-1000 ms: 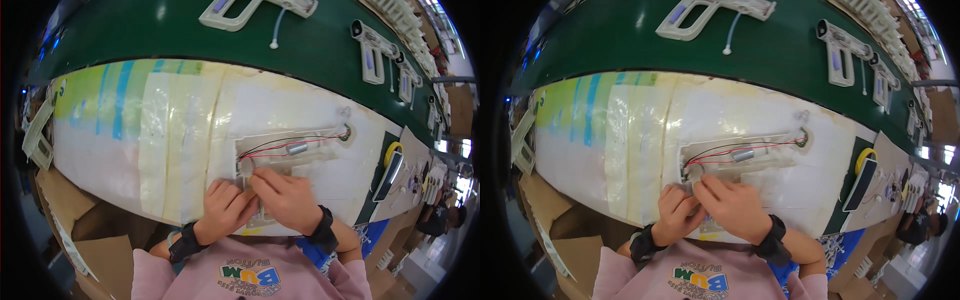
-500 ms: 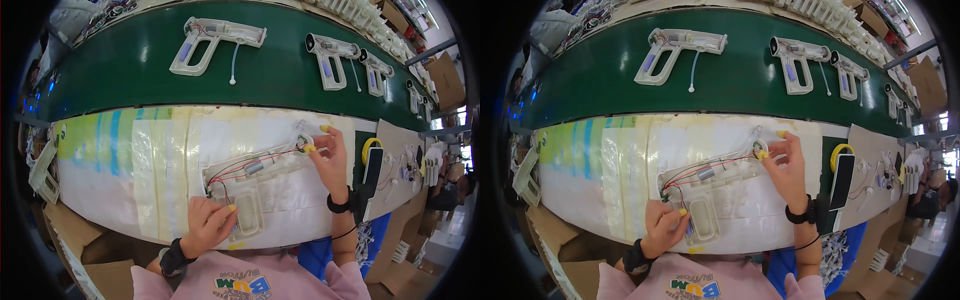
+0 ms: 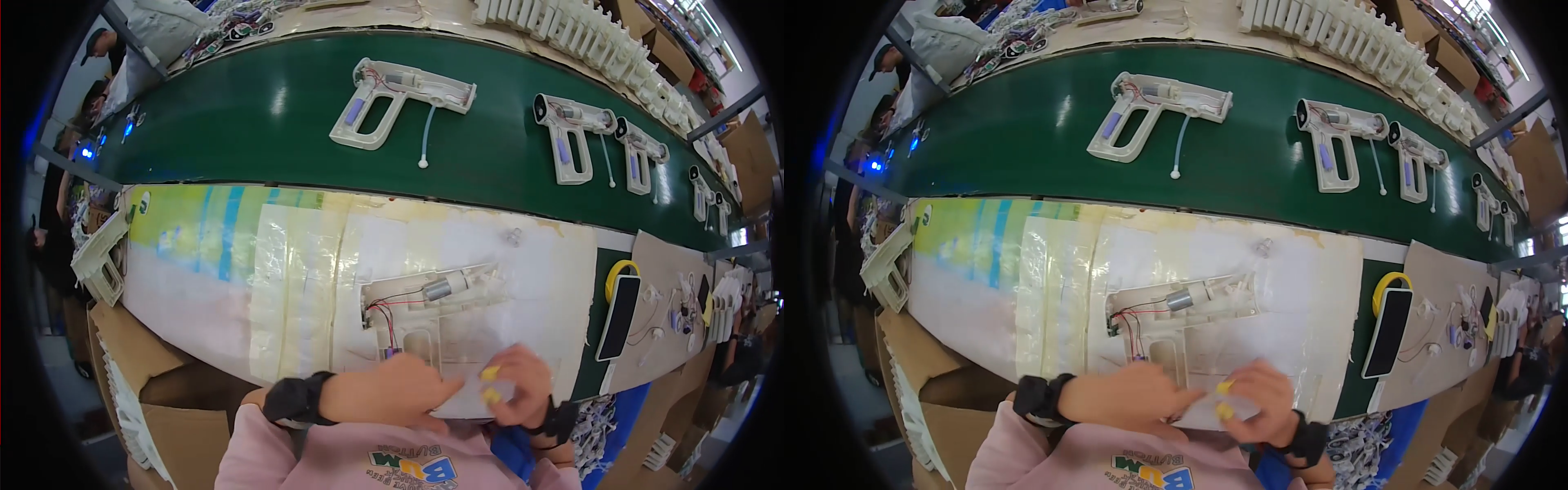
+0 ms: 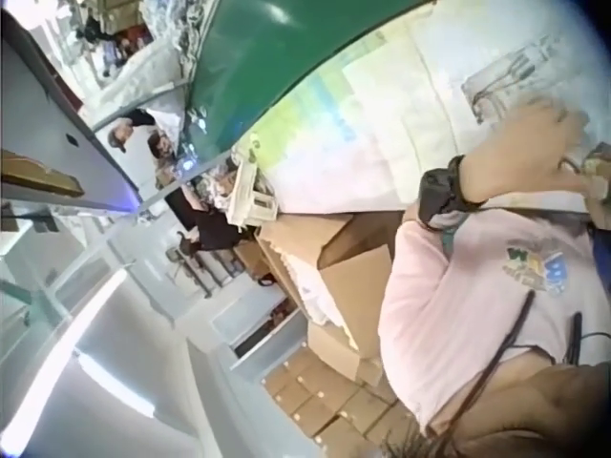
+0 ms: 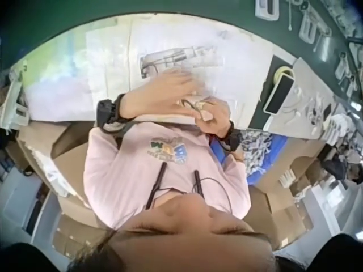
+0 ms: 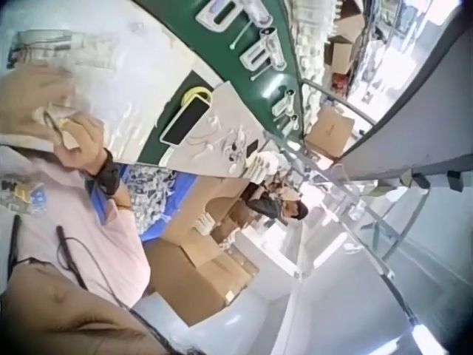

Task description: Assembling small electronic components by connecting wires and fitting them into plastic housings on an industrial assembly line.

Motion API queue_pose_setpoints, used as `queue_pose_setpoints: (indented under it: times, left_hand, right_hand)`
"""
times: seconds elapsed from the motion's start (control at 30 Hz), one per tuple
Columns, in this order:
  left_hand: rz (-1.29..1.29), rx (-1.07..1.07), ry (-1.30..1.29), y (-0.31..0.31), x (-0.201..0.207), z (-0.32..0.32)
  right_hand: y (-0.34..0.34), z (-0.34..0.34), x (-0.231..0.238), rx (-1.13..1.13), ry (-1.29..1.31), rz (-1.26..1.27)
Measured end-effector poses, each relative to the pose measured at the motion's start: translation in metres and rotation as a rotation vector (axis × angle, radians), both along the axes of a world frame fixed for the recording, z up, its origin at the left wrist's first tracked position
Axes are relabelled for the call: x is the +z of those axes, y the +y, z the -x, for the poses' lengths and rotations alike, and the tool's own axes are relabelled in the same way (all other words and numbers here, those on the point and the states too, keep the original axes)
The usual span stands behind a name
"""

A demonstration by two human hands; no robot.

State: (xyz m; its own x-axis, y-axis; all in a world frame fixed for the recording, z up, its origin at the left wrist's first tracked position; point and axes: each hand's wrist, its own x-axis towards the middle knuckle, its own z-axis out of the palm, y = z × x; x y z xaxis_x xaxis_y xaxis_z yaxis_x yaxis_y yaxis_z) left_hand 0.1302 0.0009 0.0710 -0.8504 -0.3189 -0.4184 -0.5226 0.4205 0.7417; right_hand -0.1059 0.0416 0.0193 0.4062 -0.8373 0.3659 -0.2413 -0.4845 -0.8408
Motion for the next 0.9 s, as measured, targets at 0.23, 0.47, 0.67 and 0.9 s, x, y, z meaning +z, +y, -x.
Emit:
queue_pose_setpoints:
  times: [0.23,0.47,0.67,0.9]
  left_hand:
    - [0.677,0.297,0.419,0.055,-0.087,-0.01]
    - [0.777,0.476,0.668,0.059,-0.102,-0.011]
    - [0.779,0.505,0.678,0.058,-0.104,-0.013]
    - [-0.287,1.154,0.56,0.052,-0.048,-0.02]
  right_hand:
    - [-0.094,-0.033,0.004,-0.062,0.564,0.323]
    - [-0.083,-0.042,-0.005,0.021,0.569,0.399]
    - [-0.071,-0.072,-0.01,0.01,0.658,0.299]
    - [-0.01,-0.036,-0.003,-0.338,0.123,-0.128]
